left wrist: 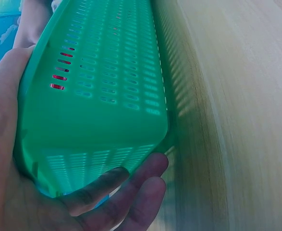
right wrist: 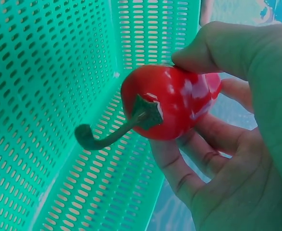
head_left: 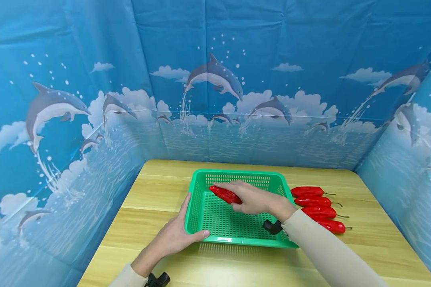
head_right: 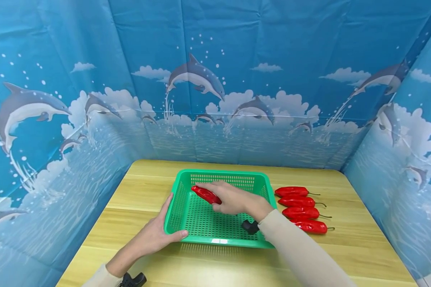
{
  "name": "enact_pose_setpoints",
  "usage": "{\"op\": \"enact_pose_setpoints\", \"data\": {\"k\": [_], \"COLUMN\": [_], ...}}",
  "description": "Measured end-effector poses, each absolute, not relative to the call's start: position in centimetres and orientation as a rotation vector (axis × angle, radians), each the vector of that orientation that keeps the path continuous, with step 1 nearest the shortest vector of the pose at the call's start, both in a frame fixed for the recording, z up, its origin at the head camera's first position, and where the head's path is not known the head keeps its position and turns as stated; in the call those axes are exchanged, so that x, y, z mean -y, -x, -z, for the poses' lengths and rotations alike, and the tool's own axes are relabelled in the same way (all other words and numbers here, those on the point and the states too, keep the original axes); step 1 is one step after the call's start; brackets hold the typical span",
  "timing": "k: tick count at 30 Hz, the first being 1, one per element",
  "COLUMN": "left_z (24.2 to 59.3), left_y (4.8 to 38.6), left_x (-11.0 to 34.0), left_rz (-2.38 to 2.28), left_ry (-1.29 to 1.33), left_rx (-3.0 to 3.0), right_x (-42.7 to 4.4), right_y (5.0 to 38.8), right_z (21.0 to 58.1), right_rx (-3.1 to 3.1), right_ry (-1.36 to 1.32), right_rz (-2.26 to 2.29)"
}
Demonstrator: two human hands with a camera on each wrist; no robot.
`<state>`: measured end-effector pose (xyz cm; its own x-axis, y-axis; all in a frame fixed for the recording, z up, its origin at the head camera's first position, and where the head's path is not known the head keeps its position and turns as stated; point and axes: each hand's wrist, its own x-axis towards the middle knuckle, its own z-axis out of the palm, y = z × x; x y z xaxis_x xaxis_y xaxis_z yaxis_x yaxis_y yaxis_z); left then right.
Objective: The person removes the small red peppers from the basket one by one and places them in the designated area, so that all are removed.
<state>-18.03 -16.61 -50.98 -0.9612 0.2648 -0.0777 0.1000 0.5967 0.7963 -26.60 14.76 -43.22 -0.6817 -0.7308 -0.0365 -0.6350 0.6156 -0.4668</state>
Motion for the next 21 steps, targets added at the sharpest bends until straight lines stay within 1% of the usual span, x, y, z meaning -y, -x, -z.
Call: {"op": "enact_pose_setpoints", "data": {"k": [21], "left_z": [51.1], "left_y": [18.0], "left_x": [16.6], "left_rz": [-1.279], "left_ry": [-0.272], "left_rx": [-2.66], "right_x": [-17.2], "right_y": [25.9], "right_z": [43.4], "right_rx": [-2.693], "right_ry": [1.101], "right_rz": [0.588]}}
